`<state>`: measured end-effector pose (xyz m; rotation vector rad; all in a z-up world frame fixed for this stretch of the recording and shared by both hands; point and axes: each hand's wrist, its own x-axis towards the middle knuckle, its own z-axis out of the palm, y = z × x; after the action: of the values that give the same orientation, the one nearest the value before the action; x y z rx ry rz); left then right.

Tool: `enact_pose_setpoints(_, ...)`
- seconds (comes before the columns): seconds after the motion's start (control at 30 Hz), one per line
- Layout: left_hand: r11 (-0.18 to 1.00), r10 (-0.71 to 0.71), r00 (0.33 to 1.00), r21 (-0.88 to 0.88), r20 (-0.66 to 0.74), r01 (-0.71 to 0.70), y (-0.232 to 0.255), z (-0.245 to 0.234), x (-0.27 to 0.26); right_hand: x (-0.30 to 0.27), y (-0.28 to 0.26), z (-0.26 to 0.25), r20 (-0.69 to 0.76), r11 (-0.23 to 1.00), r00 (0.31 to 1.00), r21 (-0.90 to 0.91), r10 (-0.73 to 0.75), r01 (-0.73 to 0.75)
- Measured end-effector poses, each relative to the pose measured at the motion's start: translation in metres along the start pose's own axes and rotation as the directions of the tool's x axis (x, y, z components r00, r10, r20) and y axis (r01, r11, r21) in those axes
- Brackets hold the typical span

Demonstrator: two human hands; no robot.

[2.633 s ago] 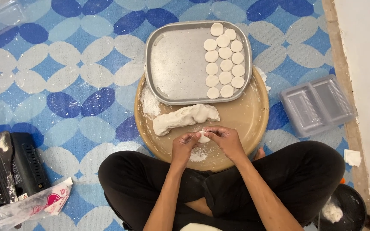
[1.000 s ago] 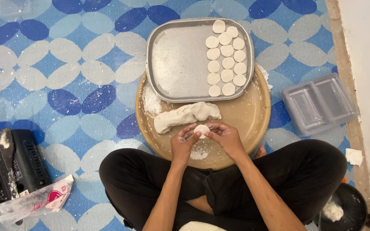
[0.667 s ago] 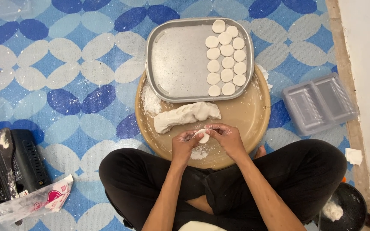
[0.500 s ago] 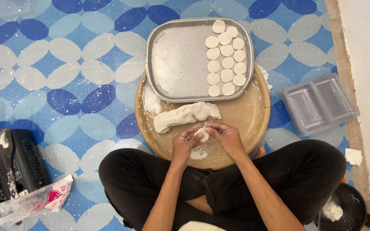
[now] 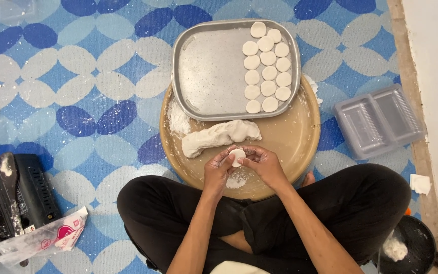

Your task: Shaping small pieces of dough into flat circular discs by hand while sitting on the floor.

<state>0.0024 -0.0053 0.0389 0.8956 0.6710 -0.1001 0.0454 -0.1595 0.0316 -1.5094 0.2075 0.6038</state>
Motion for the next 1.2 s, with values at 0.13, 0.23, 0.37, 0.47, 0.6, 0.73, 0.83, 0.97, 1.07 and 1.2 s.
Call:
enact_pose_setpoints(0.13, 0.998, 0.015, 1.000, 0.058, -0.001, -0.015, -0.011, -0.009, 0.009, 0.000, -0.004, 0.004, -0.027, 0.998, 1.000, 0.066, -0.010, 0.012)
enact_pose_setpoints(0.23, 0.998, 0.019, 1.000, 0.057, -0.002, -0.019, -0.013, -0.009, 0.008, 0.002, 0.001, 0.002, -0.059, 0.999, 0.998, 0.010, -0.036, 0.037)
enact_pose_setpoints(0.37, 0.998, 0.068, 0.998, 0.012, -0.003, -0.068, 0.001, 0.000, -0.001, -0.001, 0.000, 0.007, -0.074, 0.998, 0.997, 0.046, -0.034, 0.038)
enact_pose_setpoints(0.47, 0.983, 0.161, 0.987, 0.092, 0.004, -0.161, 0.001, -0.001, 0.000, -0.001, 0.003, 0.009, -0.034, 0.999, 0.999, 0.042, -0.023, 0.024)
enact_pose_setpoints(0.6, 0.930, 0.275, 0.961, 0.244, 0.035, -0.275, 0.003, 0.011, -0.006, 0.000, 0.002, 0.004, -0.032, 1.000, 0.999, 0.026, -0.002, 0.003)
enact_pose_setpoints(0.73, 0.915, 0.291, 0.956, 0.304, -0.039, -0.266, -0.004, 0.007, -0.003, 0.005, 0.009, -0.002, -0.064, 1.000, 0.998, 0.027, -0.004, 0.005)
enact_pose_setpoints(0.83, 0.945, 0.227, 0.961, 0.275, -0.157, -0.178, -0.010, 0.001, 0.002, 0.006, 0.013, -0.002, -0.054, 0.993, 0.998, 0.117, 0.014, -0.008)
enact_pose_setpoints(0.97, 0.978, 0.144, 0.972, 0.176, -0.184, -0.112, -0.021, -0.005, 0.008, 0.009, 0.016, -0.009, -0.064, 0.975, 0.998, 0.220, 0.020, -0.006)
enact_pose_setpoints(1.07, 0.984, 0.137, 0.972, 0.139, -0.189, -0.112, -0.012, 0.006, 0.002, 0.004, 0.004, -0.010, -0.069, 0.970, 0.998, 0.242, 0.014, 0.003)
enact_pose_setpoints(1.2, 0.975, 0.145, 0.973, 0.193, -0.179, -0.109, 0.001, 0.019, -0.006, 0.004, -0.001, -0.013, -0.103, 0.976, 0.995, 0.217, 0.006, 0.017)
